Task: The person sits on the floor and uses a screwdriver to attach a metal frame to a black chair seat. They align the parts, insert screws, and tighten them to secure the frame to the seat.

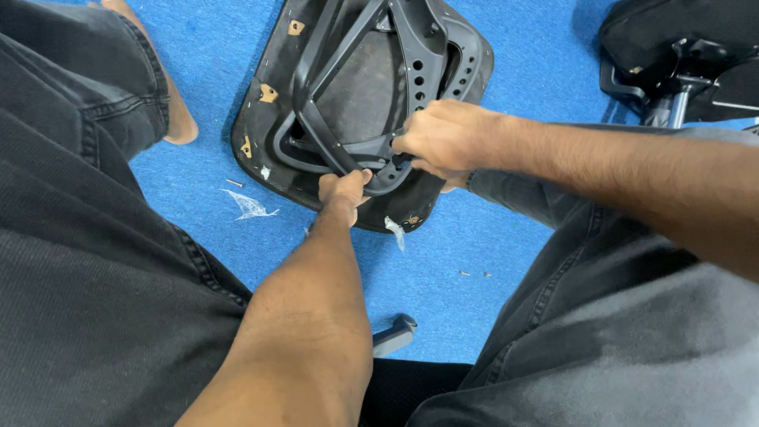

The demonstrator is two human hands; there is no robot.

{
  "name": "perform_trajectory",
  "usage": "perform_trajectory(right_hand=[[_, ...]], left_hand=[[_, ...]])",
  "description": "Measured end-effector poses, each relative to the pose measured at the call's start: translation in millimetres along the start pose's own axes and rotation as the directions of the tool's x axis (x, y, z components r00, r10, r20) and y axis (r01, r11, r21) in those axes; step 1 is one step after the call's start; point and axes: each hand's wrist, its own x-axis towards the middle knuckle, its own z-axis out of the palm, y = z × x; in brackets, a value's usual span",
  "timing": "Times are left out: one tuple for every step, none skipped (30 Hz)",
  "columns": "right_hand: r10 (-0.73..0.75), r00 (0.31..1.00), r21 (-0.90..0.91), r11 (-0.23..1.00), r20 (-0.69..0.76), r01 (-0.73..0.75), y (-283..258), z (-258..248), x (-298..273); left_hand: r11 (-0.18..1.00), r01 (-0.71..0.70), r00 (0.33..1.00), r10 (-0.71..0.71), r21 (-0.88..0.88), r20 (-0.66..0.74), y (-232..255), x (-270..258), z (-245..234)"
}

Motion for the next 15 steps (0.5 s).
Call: perform_trajectory(right_hand=[[0.058,0.997,0.009,0.998,0.040,-0.059,-3,-5,1],[0.116,0.990,0.017,0.993,0.081,-0.118,-9,-7,2],[0.175,0.976,0.020,0.984,0.126,-0.179,-12,-9,3],[0.244,0.964,0.101,0.962,0.107,-0.255,-14,-10,5],[0.318,0.944,0.185,0.926,0.093,-0.330,-16,-8,6],[0.391,0.917,0.269,0.877,0.086,-0.399,-15,-6,8],[0.496,0.856,0.288,0.806,0.147,-0.517,-14,-2,14],[0.589,0.780,0.300,0.720,0.211,-0.626,-12,3,22],[0.666,0.694,0.300,0.626,0.274,-0.720,-10,8,28],[0.695,0.643,0.419,0.504,0.321,-0.755,-9,14,30],[0.714,0.594,0.522,0.370,0.371,-0.769,-9,20,32],[0.720,0.549,0.607,0.223,0.425,-0.763,-9,25,34],[0.717,0.503,0.673,0.064,0.482,-0.737,-9,28,34],[0.703,0.463,0.717,-0.097,0.540,-0.690,-7,29,33],[0.669,0.426,0.730,-0.264,0.610,-0.630,-10,33,29]], left_hand=[[1.000,-0.003,1.000,0.003,-0.012,0.005,1,2,-1],[1.000,-0.008,1.000,0.008,0.006,0.003,1,3,-3],[1.000,-0.011,1.000,0.011,0.023,0.004,0,5,-3],[0.999,-0.014,1.000,0.013,0.040,0.006,-1,6,-3],[0.999,-0.020,1.000,0.020,0.026,0.016,-3,7,-2],[1.000,-0.027,0.999,0.027,0.012,0.027,-5,8,-2],[0.999,-0.034,0.999,0.034,-0.002,0.036,-6,10,-3],[0.999,-0.037,0.999,0.036,0.020,0.022,-8,10,-2],[0.999,-0.039,0.999,0.039,0.037,0.005,-10,11,-2],[0.998,-0.040,0.999,0.041,0.054,-0.012,-11,11,-3],[0.998,-0.037,0.999,0.038,0.059,-0.016,-11,12,-2],[0.997,-0.034,0.999,0.035,0.065,-0.021,-10,12,-3],[0.997,-0.031,0.999,0.032,0.074,-0.022,-9,13,-1],[0.998,-0.045,0.999,0.045,0.041,-0.008,-5,15,0],[0.999,-0.044,0.999,0.044,0.013,0.003,-8,15,-1]])
